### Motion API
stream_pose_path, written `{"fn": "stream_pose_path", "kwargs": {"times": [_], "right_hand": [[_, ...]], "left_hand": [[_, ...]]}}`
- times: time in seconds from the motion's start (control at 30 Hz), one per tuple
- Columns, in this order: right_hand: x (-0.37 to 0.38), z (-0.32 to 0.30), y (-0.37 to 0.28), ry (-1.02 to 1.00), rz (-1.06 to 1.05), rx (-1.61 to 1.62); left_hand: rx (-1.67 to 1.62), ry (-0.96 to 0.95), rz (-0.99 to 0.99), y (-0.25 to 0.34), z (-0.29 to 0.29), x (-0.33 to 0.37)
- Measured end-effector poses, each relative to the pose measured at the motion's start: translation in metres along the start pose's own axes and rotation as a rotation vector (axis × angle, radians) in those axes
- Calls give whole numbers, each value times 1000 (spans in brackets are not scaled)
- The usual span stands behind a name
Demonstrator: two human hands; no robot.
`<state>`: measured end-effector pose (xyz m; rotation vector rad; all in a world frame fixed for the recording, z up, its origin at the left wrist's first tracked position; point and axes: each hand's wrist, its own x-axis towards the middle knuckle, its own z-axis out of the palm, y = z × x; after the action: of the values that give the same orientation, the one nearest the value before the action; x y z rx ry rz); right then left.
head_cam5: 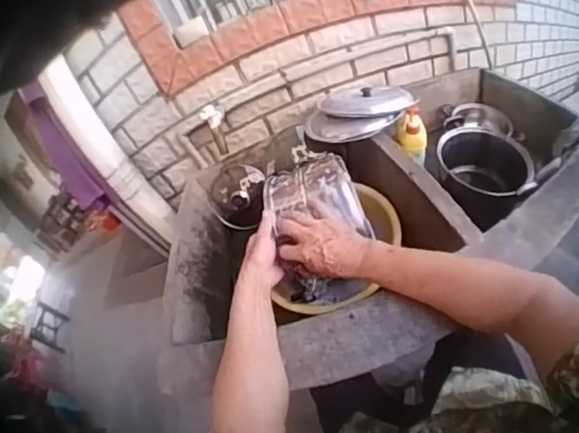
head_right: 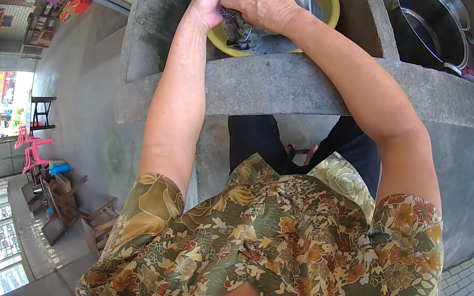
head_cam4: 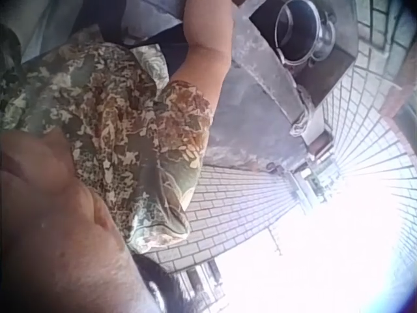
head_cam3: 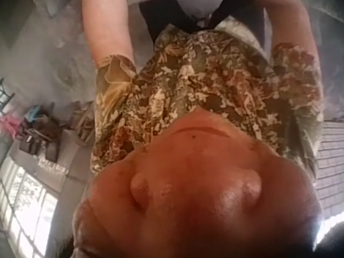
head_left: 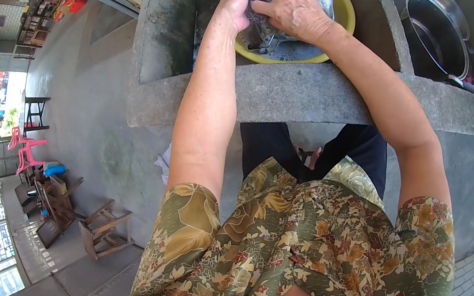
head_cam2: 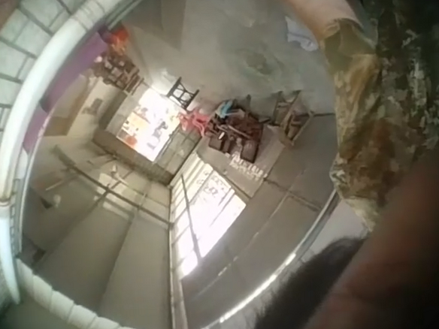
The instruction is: Washing metal lids and pots in a yellow basin at an outdoor concrete sink.
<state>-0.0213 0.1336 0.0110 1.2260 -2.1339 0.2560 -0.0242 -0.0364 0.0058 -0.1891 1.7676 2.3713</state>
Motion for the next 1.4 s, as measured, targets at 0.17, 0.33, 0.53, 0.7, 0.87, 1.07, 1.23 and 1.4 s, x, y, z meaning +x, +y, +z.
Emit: {"fn": "stream_pose_path", "kwargs": {"times": [0.17,0.33,0.53,0.7,0.87,1.07,1.23,1.4], "right_hand": [[3,-13,32,206,303,24],[-9,-16,32,200,204,-28],[1,5,-6,4,-97,-7],[5,-1,-20,-116,-65,40],[-6,-9,51,180,386,-101],[5,-11,13,-98,-49,-6],[-2,-27,39,347,186,113],[20,-19,77,618,559,439]], "left_hand": [[-112,-25,51,-5,-10,7],[-99,10,48,-7,-1,8],[-188,32,100,-11,-15,16],[-296,17,58,-33,-47,22],[-14,5,190,-16,2,38],[131,271,389,-23,-17,40],[-299,528,89,-25,-56,47],[40,671,63,-8,-159,64]]}}
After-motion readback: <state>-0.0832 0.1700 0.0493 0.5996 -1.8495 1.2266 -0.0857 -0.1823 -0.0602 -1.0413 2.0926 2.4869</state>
